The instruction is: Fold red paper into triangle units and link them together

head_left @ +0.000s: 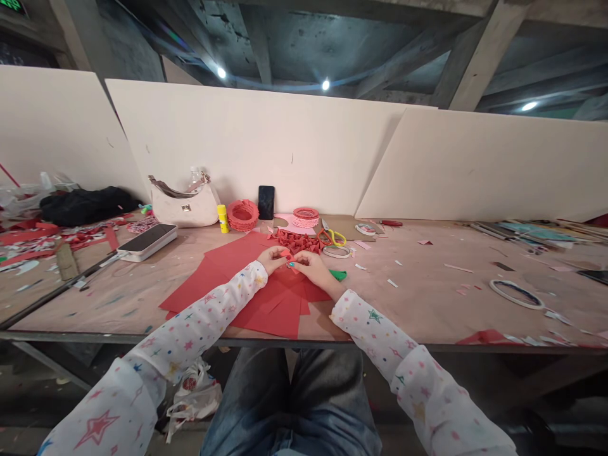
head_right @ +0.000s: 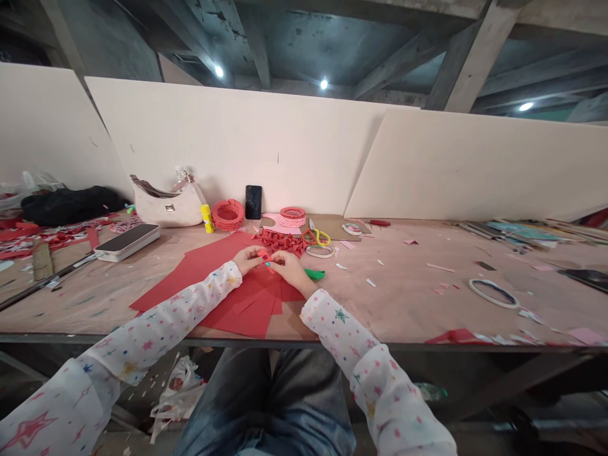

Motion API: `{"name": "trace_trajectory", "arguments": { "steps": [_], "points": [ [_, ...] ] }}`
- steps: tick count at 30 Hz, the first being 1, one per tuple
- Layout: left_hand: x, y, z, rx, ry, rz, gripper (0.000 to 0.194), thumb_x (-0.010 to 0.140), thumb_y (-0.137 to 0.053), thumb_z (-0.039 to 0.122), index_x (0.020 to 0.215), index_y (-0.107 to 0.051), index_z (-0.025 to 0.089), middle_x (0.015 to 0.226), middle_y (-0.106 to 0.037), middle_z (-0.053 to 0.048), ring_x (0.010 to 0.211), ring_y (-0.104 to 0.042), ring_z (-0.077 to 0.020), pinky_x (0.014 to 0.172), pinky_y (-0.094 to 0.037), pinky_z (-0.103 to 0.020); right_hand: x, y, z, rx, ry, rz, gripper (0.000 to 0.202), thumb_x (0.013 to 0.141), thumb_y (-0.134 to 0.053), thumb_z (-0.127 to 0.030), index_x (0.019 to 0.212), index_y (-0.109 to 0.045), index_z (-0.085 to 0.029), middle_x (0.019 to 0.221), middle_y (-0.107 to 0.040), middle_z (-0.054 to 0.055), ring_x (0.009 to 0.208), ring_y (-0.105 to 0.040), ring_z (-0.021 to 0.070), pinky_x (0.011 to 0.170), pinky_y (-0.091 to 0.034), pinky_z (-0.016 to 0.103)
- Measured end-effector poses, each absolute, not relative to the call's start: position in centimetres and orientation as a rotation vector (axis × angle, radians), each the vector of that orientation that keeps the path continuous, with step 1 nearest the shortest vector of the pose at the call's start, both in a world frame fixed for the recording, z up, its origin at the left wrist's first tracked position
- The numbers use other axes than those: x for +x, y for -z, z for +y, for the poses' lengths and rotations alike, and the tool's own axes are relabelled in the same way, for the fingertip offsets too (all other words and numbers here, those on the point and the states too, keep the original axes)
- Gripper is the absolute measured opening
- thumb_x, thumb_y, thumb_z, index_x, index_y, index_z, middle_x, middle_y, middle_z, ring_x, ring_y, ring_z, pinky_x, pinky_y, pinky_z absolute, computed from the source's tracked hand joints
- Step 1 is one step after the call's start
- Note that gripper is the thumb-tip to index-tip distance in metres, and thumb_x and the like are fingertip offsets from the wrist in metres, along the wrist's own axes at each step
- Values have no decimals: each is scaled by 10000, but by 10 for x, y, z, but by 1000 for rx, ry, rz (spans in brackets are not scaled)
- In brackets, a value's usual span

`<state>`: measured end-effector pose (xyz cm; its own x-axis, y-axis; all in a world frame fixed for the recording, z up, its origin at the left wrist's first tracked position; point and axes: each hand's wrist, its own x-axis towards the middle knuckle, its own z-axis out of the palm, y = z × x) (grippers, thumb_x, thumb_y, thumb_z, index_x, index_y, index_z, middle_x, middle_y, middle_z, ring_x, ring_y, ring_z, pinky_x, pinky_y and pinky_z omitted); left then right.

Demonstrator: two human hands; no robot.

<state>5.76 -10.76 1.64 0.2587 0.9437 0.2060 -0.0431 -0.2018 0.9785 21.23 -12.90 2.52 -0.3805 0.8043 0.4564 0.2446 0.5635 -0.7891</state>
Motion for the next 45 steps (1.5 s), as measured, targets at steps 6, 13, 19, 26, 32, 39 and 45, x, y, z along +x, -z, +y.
{"name": "trace_trajectory", "arguments": {
  "steps": [6,13,19,26,32,39,45],
  "points": [
    [57,-16,-104,1406,-1181,881,305,561,-660,258,793,-518,121,734,-576,-1,594,-520,-71,565,-413,-191,214,-24,-129,-867,-748,-1949,177,697,-502,-317,625,-515,-156,595,-532,-19,557,-479,100,563,-363,231],
    [57,-6,-99,1372,-1092,935,146,774,-502,234,803,-519,92,620,-514,24,507,-486,-56,500,-420,-197,212,-22,-128,-877,-744,-1975,198,708,-491,-328,611,-502,-156,589,-524,-14,562,-472,104,556,-354,228],
    [58,-7,-100,1430,-1151,931,173,704,-579,249,776,-550,95,613,-536,30,510,-480,-53,524,-407,-193,213,-24,-129,-875,-755,-1964,197,711,-494,-328,614,-497,-156,600,-496,-21,572,-445,102,559,-338,225],
    [57,-11,-104,1576,-1198,864,286,576,-645,348,710,-589,101,623,-586,9,582,-512,-92,591,-403,-214,213,-31,-133,-858,-819,-1885,214,743,-446,-350,678,-503,-155,618,-466,-19,557,-422,92,512,-330,206],
    [56,-10,-107,1691,-1161,848,273,583,-639,330,726,-614,98,690,-620,-26,648,-543,-126,647,-412,-242,211,-32,-134,-827,-863,-1823,167,735,-459,-317,789,-517,-169,688,-492,-7,598,-454,94,526,-364,199],
    [57,-11,-109,1751,-1126,858,254,579,-643,316,717,-615,104,674,-618,-18,647,-543,-130,649,-415,-246,212,-32,-133,-819,-858,-1792,124,711,-493,-272,753,-539,-164,683,-512,-5,606,-465,96,545,-374,209],
    [58,-11,-109,1754,-1135,864,290,627,-596,372,735,-605,104,725,-618,-34,683,-550,-137,681,-422,-255,212,-31,-132,-843,-848,-1742,124,701,-498,-283,705,-530,-164,673,-516,-5,622,-477,102,554,-387,214]
  ]
}}
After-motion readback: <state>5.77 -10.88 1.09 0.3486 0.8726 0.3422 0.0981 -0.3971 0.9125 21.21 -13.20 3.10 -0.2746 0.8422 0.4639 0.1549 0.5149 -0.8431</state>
